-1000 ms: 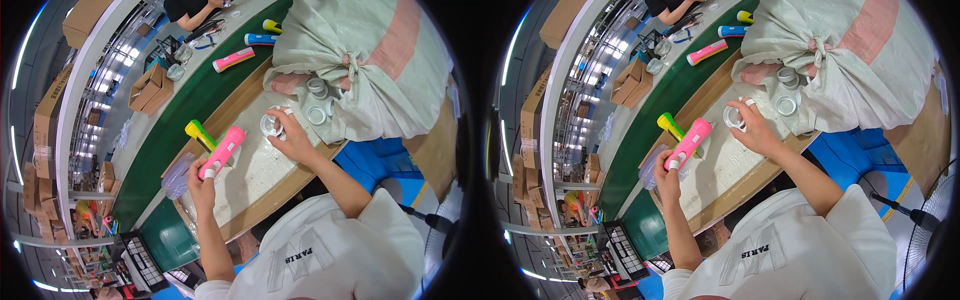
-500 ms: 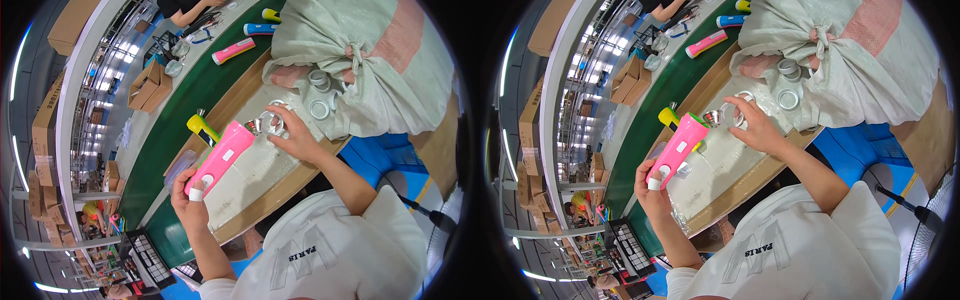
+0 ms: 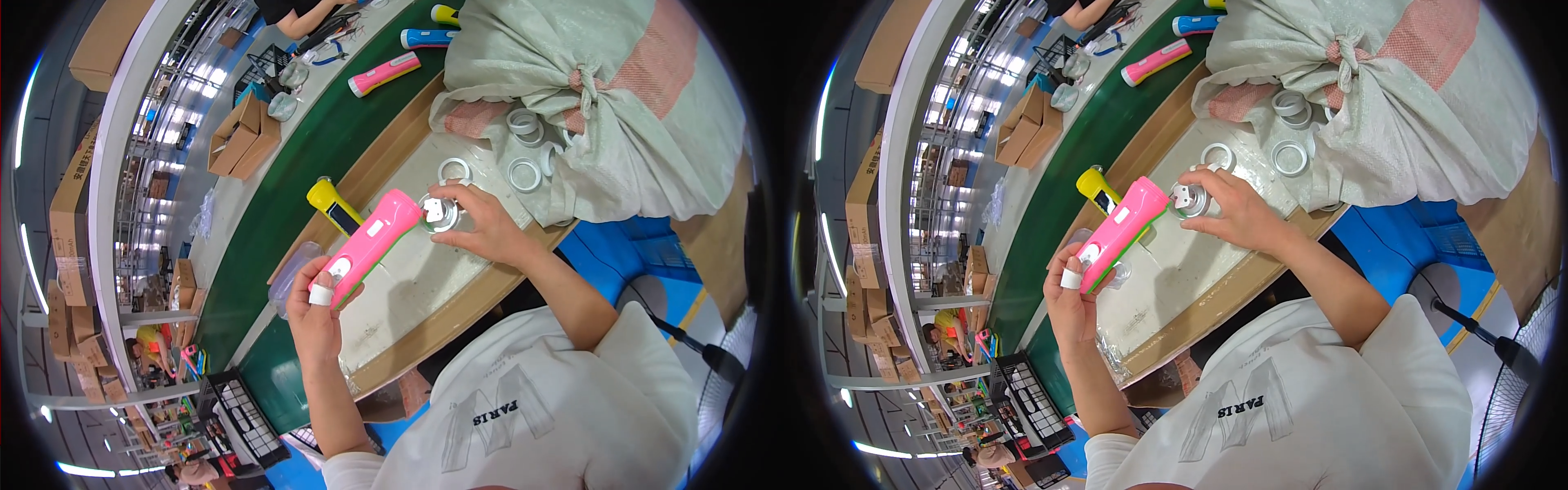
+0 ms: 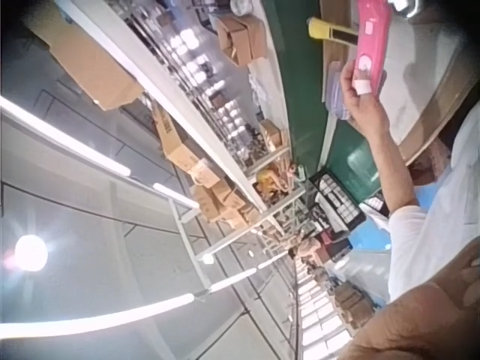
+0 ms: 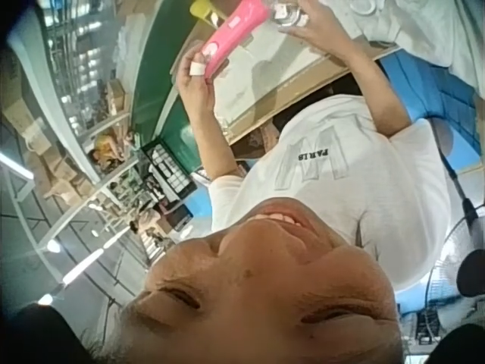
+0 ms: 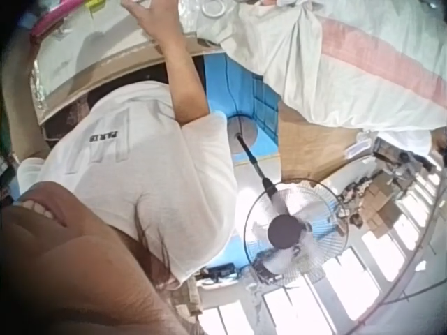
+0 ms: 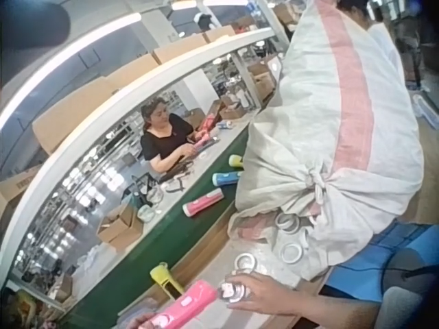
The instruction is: Manually assembling handheld flashlights by attaching heads and caps to the main bodies.
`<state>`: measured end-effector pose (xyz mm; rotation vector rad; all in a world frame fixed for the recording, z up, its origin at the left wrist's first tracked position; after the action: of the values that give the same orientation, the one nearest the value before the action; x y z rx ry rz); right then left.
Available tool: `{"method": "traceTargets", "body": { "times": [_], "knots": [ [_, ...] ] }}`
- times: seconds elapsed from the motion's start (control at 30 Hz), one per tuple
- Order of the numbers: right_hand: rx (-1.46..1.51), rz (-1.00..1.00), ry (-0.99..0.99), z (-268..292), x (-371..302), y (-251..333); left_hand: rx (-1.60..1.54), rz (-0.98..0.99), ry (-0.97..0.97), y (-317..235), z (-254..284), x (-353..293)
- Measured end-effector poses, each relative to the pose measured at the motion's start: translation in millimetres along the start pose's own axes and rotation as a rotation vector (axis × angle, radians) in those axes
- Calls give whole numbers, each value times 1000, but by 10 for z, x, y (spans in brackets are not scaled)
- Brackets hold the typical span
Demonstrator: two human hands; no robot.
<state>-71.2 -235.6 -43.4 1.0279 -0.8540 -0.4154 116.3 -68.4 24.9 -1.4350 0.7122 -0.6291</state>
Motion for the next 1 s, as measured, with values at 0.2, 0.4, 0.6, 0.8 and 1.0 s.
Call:
{"method": "traceTargets", "body": {
  "times": [0.2, 0.4, 0.6, 0.8, 1.0],
  "knots": [
    [-133, 37, 72, -21, -27, 86, 355, -174, 130, -415, -63, -125],
    [-249, 75, 389, -77, -45, 385, 643, -108, 397, -424, -292, -221],
    [81, 288, 285, 124, -72, 737, 360, 101, 451, 51, -126, -356],
    [311, 455, 200, 119, -308, 1151, 248, 73, 492, 206, -278, -688],
    [744, -611, 164, -270, -175, 94, 984, -734, 579, -291, -870, -671]
  ]
}}
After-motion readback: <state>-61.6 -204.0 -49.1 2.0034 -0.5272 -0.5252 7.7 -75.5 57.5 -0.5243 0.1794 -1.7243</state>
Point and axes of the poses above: each hand's wrist, its own x-axis towards the middle knuckle, its own z-axis out of the back of the hand, y = z × x, the point moved 8 cm from there along x, towards the middle knuckle, and after that the axes turned 3 degrees about -z, right-handed, at the moved point
